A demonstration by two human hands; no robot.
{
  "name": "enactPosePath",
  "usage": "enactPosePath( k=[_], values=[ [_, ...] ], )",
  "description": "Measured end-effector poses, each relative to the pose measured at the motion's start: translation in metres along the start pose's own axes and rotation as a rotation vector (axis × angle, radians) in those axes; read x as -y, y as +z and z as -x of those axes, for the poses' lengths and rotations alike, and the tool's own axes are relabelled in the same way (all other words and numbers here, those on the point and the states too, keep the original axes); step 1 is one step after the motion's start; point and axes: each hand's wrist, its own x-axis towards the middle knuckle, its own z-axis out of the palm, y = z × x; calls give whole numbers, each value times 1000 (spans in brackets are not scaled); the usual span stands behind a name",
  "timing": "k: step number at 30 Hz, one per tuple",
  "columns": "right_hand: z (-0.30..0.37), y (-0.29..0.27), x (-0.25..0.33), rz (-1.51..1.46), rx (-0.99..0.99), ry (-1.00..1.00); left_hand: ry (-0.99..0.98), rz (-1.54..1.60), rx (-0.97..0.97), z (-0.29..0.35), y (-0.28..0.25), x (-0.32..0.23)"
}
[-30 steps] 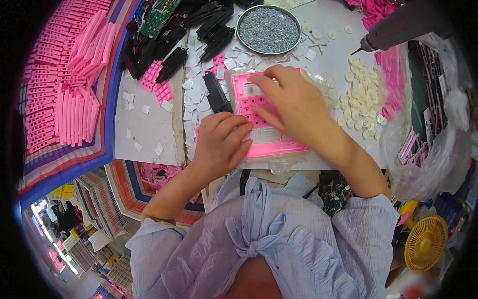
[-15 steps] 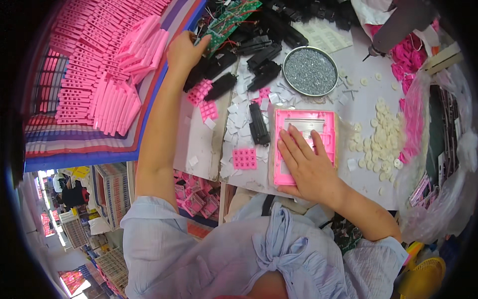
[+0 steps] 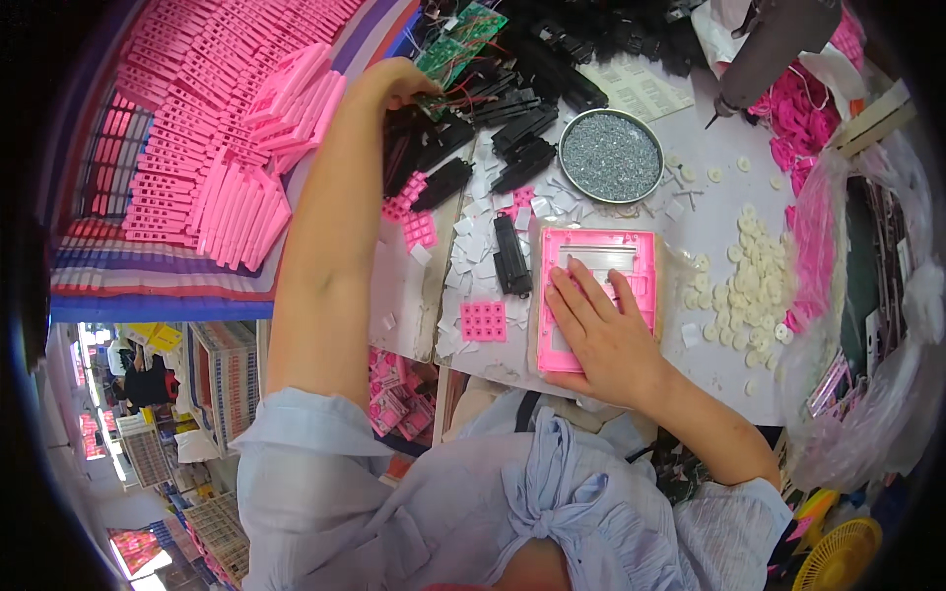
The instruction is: Assembling a pink toy calculator by inserting buttons, wiring, and a circuit board into the housing.
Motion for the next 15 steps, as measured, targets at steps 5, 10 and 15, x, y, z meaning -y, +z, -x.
enactPosePath(
  k=[5, 10, 15],
  values=[
    [-3, -17, -20, -294, -235, -149, 545, 503, -473, 79, 18, 43],
    [-28, -39, -19, -1707, -139, 193, 983, 441, -1045, 215, 84, -11],
    [-45, -41, -3, -2182, -54, 361, 1179, 501, -1021, 256, 150, -30]
  ],
)
